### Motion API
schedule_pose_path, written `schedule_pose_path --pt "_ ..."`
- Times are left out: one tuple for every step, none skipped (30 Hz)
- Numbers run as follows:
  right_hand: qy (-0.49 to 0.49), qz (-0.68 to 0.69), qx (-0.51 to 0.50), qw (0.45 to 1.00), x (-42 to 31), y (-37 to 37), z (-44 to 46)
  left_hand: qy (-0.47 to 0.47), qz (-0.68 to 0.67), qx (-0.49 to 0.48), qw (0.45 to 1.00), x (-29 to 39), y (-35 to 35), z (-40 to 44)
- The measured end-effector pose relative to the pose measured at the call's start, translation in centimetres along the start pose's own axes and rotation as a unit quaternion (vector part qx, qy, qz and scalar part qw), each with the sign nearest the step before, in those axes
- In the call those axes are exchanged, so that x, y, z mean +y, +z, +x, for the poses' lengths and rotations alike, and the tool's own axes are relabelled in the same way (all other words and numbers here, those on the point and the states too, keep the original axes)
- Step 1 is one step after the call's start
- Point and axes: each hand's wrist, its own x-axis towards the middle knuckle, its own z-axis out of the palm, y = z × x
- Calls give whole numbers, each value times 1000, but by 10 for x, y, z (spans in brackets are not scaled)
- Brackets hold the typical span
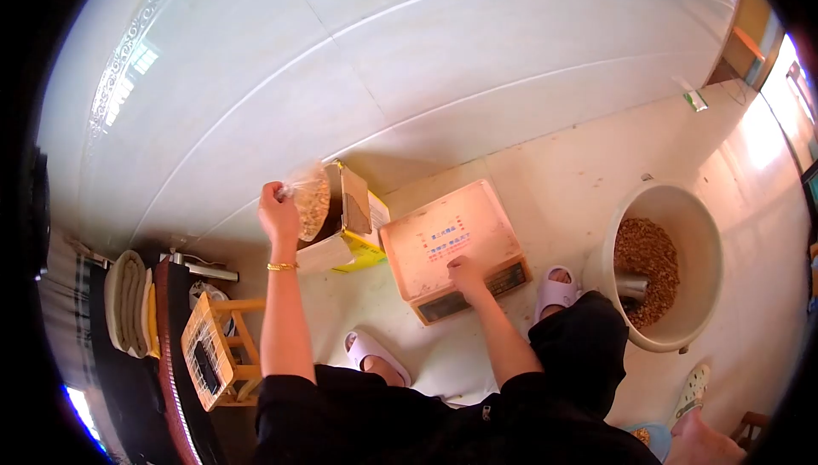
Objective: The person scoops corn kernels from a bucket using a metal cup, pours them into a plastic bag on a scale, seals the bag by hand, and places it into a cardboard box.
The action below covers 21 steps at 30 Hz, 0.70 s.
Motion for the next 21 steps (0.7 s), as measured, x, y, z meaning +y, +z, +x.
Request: schedule_pose_path --pt "1 1 -5 1000 3 -2 3 0 -3 -3 1000 -12 6 7" --pt "3 0 -2 1000 0 -3 0 -16 16 -21 1000 -24 10 12" --pt "12 -5 23 1000 -5 -3 -5 -31 36 -39 998 -38 17 17" --pt "20 -10 48 999 -11 -2 -9 -34 34 -41 998 -53 24 21" --pt "21 -14 49 998 -12 -3 -8 -44 58 -68 995 -72 34 25" --pt "27 -29 52 998 -12 -6 -6 -54 82 -95 991 -85 41 27" --pt "32 -44 55 997 -12 -7 -4 -57 81 -96 990 -100 46 29" --pt "34 -48 56 997 -10 -9 0 -62 72 -144 985 -107 49 28" --pt "30 -42 45 998 -7 -10 4 -67 62 -191 977 -114 52 26" --pt "29 -36 34 998 -1 -11 5 -74 63 -194 976 -123 52 22" --pt "35 -40 31 998 2 -11 4 -26 105 -217 970 -123 46 20" --pt "32 -59 27 997 3 -10 5 22 147 -236 960 -121 36 19" --pt "27 -77 22 996 2 -8 6 37 154 -260 953 -120 23 15" --pt "27 -79 17 996 2 -7 6 32 157 -257 953 -121 10 9" --pt "19 -85 6 996 2 -6 6 71 150 -298 940 -124 -5 -2" --pt "10 -89 -3 996 2 -4 5 111 143 -337 924 -127 -21 -14" --pt "8 -87 -6 996 5 -2 6 127 130 -342 922 -136 -36 -31" --pt "-12 -75 -12 997 6 0 10 146 115 -345 920 -146 -52 -48" --pt "-34 -63 -15 997 6 0 10 121 83 -372 916 -155 -70 -64" --pt "-39 -60 -12 997 -3 2 4 97 49 -400 910 -160 -83 -78" --pt "-70 -67 -13 995 -21 7 -6 62 34 -395 916 -149 -100 -87"
